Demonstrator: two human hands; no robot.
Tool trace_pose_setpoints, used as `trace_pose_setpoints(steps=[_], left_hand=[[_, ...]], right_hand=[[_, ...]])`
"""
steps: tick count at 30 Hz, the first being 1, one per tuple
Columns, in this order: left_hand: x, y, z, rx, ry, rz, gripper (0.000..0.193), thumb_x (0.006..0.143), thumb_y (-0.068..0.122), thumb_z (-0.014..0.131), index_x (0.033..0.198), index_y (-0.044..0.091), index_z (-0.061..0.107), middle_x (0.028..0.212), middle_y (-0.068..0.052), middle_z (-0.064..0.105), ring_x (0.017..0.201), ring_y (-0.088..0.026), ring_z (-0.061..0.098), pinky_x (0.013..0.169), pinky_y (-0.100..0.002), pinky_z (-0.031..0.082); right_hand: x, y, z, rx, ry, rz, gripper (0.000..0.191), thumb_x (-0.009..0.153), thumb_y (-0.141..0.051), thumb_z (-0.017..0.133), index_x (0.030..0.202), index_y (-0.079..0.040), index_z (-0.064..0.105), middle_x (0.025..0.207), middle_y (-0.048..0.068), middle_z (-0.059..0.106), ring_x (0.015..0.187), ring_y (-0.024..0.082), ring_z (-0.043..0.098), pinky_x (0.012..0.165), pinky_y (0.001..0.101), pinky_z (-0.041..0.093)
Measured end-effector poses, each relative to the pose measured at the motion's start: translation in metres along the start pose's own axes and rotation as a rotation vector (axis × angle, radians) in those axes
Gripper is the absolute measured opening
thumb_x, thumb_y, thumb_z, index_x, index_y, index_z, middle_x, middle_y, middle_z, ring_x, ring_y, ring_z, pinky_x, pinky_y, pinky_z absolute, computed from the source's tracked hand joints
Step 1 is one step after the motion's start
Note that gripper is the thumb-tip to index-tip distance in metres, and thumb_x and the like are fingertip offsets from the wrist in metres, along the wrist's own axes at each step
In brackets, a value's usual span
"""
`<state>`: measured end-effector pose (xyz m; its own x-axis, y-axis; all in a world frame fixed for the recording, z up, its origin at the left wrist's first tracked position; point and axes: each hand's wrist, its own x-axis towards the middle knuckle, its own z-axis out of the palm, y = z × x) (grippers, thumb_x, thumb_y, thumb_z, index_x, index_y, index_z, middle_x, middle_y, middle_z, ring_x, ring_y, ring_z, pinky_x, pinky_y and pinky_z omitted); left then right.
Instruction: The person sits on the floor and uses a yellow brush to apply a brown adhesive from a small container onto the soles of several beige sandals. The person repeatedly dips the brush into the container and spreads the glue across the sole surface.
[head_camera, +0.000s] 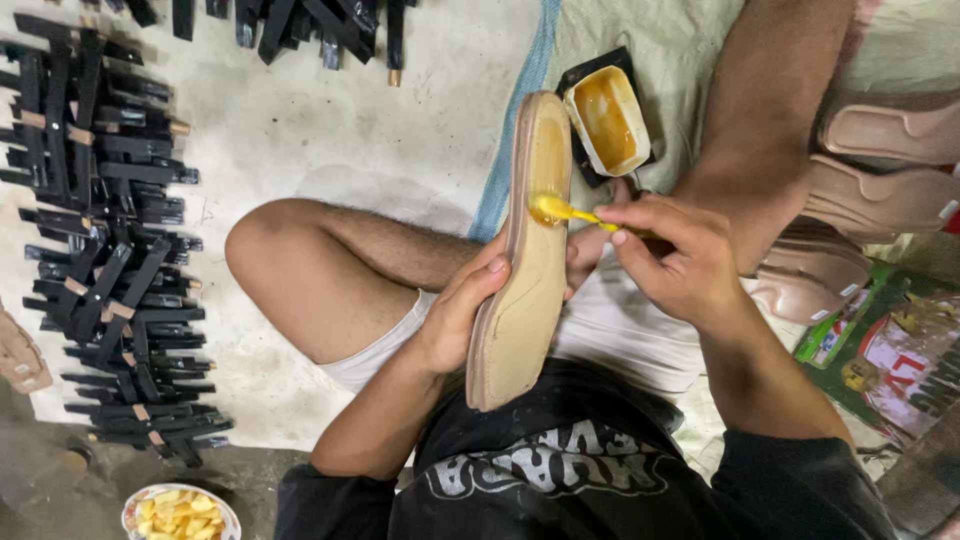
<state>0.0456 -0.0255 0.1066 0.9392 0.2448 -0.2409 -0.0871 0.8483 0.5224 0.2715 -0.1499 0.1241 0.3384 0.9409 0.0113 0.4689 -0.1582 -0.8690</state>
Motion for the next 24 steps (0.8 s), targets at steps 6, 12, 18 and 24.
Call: trace_pose_setpoints(steps=[6, 12, 18, 24], left_hand=[[0.007, 0.001, 0.005, 0.1, 0.097, 0.087, 0.074, 0.11, 0.039, 0.039, 0.17, 0.003, 0.016, 0.151, -0.017, 0.05, 0.129, -0.023, 0.055, 0.111, -0.036, 0.046], [0.009, 0.004, 0.012, 0.026, 0.164, 0.147, 0.076, 0.109, 0.04, 0.038, 0.17, 0.011, 0.003, 0.157, -0.019, 0.043, 0.13, -0.026, 0.054, 0.112, -0.039, 0.047], [0.011, -0.001, 0.007, 0.034, 0.2, 0.191, 0.077, 0.111, 0.042, 0.039, 0.172, 0.009, 0.007, 0.154, -0.018, 0.046, 0.127, -0.027, 0.056, 0.113, -0.041, 0.048], [0.019, -0.006, 0.0, -0.074, 0.277, 0.248, 0.077, 0.109, 0.049, 0.042, 0.169, 0.007, 0.016, 0.149, -0.019, 0.047, 0.125, -0.029, 0.056, 0.109, -0.046, 0.052]], right_hand=[[-0.007, -0.007, 0.001, 0.061, -0.114, -0.024, 0.025, 0.093, 0.006, 0.067, 0.117, -0.002, 0.071, 0.089, 0.006, 0.069, 0.071, 0.01, 0.06, 0.064, 0.0231, 0.047], [-0.011, -0.016, 0.006, 0.07, -0.191, -0.03, 0.023, 0.091, 0.006, 0.068, 0.113, -0.002, 0.072, 0.091, 0.008, 0.072, 0.07, 0.011, 0.064, 0.061, 0.0245, 0.05], [-0.01, -0.02, 0.01, 0.066, -0.264, -0.107, 0.024, 0.088, 0.007, 0.07, 0.11, -0.003, 0.072, 0.089, 0.007, 0.072, 0.07, 0.013, 0.066, 0.062, 0.0263, 0.05], [-0.009, -0.015, -0.01, 0.169, -0.451, -0.148, 0.027, 0.084, 0.006, 0.069, 0.108, -0.005, 0.074, 0.089, 0.005, 0.073, 0.068, 0.01, 0.062, 0.059, 0.0246, 0.047]])
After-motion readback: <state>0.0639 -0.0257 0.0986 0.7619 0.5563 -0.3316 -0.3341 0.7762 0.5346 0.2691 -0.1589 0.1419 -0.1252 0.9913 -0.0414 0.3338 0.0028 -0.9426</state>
